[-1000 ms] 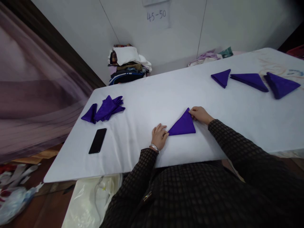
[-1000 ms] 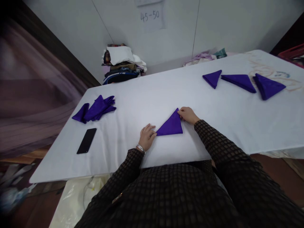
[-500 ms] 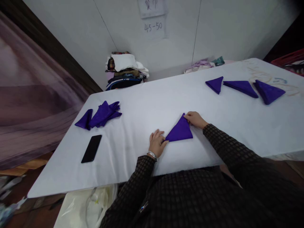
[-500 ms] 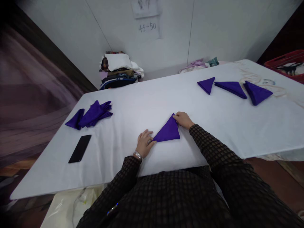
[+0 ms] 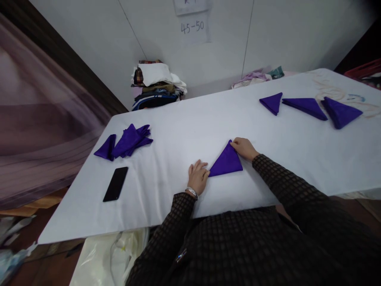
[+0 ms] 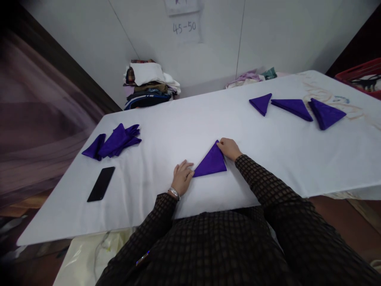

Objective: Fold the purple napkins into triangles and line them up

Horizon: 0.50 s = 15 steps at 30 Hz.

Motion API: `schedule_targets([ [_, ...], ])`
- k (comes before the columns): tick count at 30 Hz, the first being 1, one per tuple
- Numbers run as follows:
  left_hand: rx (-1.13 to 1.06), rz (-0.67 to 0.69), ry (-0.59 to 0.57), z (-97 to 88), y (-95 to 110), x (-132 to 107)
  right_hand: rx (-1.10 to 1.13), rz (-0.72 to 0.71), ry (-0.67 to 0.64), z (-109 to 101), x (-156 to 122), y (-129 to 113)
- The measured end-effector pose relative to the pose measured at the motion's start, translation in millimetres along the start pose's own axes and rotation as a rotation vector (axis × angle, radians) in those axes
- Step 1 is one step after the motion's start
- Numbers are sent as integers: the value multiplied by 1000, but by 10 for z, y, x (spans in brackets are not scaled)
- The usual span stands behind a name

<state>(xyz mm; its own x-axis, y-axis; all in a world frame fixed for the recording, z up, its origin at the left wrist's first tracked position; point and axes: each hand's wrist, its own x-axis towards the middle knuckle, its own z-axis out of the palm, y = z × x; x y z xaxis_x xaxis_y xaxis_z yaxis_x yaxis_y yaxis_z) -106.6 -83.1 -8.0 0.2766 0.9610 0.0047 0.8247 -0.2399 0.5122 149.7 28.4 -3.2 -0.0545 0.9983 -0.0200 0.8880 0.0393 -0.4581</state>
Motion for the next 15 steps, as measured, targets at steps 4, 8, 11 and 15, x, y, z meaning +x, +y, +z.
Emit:
schedule_targets([
  [4, 29, -20, 38, 48, 37, 0, -118, 26, -19, 4, -30, -56],
  [8, 80, -42, 75, 72, 119, 2, -205, 44, -27, -6, -61, -100],
  [11, 116, -51, 96, 70, 173, 11, -227, 44, -23, -23, -77, -105],
  [15, 127, -63, 122, 72, 195, 33, -215, 65, -33, -40, -68, -99],
])
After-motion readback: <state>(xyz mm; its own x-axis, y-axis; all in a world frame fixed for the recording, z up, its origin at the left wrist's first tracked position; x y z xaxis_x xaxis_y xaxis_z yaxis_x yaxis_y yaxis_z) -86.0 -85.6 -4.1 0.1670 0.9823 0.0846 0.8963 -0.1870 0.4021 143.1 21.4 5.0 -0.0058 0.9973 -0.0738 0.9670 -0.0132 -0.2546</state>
